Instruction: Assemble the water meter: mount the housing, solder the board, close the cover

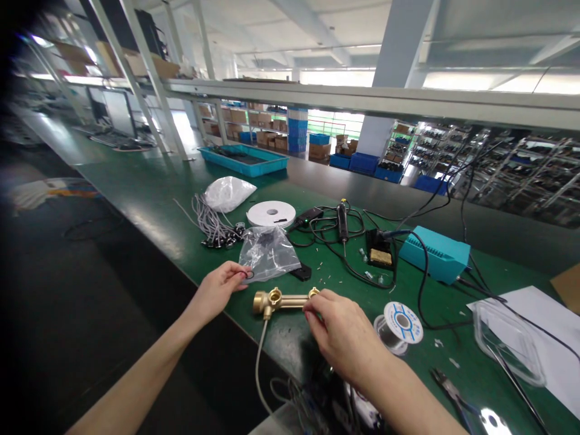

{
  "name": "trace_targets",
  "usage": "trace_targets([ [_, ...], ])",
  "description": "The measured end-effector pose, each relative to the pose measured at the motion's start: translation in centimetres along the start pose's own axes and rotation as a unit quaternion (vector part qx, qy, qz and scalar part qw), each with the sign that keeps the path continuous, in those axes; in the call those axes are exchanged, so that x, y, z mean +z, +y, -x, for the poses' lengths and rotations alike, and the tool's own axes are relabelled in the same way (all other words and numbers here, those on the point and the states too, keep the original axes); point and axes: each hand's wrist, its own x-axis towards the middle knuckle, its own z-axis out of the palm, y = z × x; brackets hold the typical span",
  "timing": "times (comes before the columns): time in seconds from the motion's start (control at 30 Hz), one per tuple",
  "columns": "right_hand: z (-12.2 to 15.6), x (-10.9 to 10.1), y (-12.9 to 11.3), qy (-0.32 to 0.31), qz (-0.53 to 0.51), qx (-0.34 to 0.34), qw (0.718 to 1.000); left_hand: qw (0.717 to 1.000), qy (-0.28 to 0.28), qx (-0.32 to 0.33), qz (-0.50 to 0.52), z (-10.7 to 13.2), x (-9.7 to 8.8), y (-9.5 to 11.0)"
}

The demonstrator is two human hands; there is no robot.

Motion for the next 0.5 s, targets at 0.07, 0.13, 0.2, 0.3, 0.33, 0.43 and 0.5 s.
trace_targets([
  [0.07, 0.3, -0.1, 0.0, 0.017, -0.017, 0.002, 1.0, 1.0, 0.026, -0.006, 0.016, 1.1, 0.2, 0.9],
  [0.13, 0.4, -0.1, -0.2, 0.037, -0.047, 0.003, 0.998, 0.998, 0.046, -0.01, 0.03, 2.4, 0.2, 2.3],
  [0.2, 0.3, 0.0, -0.6, 0.057, -0.092, 0.016, 0.994, 0.998, 0.008, -0.022, 0.064, 4.1, 0.4, 3.8],
  [0.3, 0.0, 0.7, -1.4, 0.069, -0.191, 0.055, 0.978, 0.97, -0.101, -0.071, 0.209, 6.5, 1.6, 5.7],
  [0.33, -0.2, 0.9, -1.7, 0.067, -0.225, 0.066, 0.97, 0.957, -0.122, -0.087, 0.248, 7.2, 2.1, 6.1],
  [0.43, -0.5, 1.5, -2.4, 0.052, -0.307, 0.082, 0.947, 0.935, -0.144, -0.108, 0.305, 8.5, 3.4, 6.8],
  [0.5, -0.6, 1.6, -2.7, 0.044, -0.346, 0.089, 0.933, 0.929, -0.144, -0.109, 0.322, 8.9, 4.0, 6.9],
])
